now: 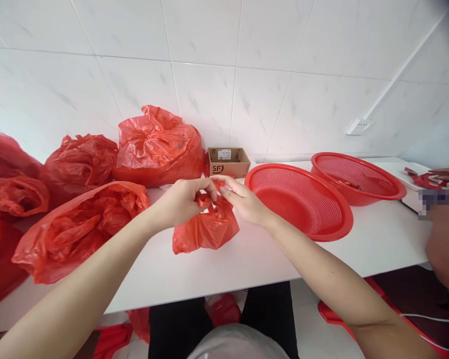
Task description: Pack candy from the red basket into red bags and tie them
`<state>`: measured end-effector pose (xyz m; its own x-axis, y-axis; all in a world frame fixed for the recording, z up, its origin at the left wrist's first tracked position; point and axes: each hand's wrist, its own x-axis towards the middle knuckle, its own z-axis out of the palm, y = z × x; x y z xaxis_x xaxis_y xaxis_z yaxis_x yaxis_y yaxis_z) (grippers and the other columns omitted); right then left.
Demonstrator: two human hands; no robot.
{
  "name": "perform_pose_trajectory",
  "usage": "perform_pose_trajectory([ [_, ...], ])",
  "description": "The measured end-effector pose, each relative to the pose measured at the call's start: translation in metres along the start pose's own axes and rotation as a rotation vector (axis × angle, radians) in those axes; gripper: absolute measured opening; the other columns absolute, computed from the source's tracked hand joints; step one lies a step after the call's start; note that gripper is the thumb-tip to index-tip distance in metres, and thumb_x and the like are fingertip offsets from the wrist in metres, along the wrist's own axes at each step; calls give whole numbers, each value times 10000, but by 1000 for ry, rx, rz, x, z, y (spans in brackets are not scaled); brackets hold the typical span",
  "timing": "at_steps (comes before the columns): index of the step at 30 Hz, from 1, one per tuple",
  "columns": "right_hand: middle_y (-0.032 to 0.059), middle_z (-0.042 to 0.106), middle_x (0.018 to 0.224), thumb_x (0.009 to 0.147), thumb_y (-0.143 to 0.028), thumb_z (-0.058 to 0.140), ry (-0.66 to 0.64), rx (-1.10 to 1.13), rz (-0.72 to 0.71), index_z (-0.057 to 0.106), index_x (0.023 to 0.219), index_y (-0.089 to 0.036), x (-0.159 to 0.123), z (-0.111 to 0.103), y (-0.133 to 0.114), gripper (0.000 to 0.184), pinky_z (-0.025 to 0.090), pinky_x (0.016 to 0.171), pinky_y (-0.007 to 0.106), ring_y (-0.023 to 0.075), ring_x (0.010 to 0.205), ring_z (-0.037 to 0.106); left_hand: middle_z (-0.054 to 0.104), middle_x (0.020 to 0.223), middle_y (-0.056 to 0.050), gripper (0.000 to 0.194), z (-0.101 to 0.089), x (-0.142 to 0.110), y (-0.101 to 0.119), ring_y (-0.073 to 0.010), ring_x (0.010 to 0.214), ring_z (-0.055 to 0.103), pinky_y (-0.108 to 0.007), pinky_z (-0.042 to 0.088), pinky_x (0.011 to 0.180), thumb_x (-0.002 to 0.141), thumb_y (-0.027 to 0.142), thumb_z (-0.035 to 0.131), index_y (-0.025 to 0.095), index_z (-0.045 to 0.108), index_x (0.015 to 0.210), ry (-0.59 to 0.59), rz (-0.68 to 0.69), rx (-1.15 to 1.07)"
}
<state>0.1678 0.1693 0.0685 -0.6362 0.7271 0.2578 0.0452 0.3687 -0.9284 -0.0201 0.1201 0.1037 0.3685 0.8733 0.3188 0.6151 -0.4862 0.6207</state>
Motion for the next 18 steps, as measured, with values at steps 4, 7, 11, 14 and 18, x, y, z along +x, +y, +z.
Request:
perform_pose_trajectory([
  [4,-8,628,862,993,-373,439,-117,78,0,521,1317,-279,-2,2,7,347,518,802,340,145,773,631,660,904,-20,312,16,-5,-7,-141,741,620,-262,483,645,738,7,491,183,647,942,319,135,251],
  [7,2,618,849,968,-410,484,-98,-40,-49,643,1006,-218,-5,-3,2,252,476,743,297,137,777,589,692,1004,-51,274,22,-11,-15,-178,911,661,-294,514,774,887,128,511,186,673,1100,360,239,310],
  [11,-18,650,804,969,-414,485,22,-428,-53,608,833,-210,-4,-20,-2,275,399,706,265,123,746,566,732,1041,-62,263,24,-30,-26,-198,928,670,-312,515,778,964,273,504,172,674,1136,315,230,395],
  [14,-32,681,775,976,-395,474,114,-790,75,618,837,-233,5,-41,8,257,345,677,260,129,724,570,714,862,-42,229,27,-55,-29,-204,839,637,-301,477,655,970,285,491,175,680,902,246,165,484],
  [18,-3,654,719,946,-336,513,160,-943,190,610,779,-218,19,-60,30,227,293,623,272,160,709,549,615,731,-17,286,33,-83,-26,-165,747,572,-291,460,663,983,271,450,189,601,755,28,103,294],
])
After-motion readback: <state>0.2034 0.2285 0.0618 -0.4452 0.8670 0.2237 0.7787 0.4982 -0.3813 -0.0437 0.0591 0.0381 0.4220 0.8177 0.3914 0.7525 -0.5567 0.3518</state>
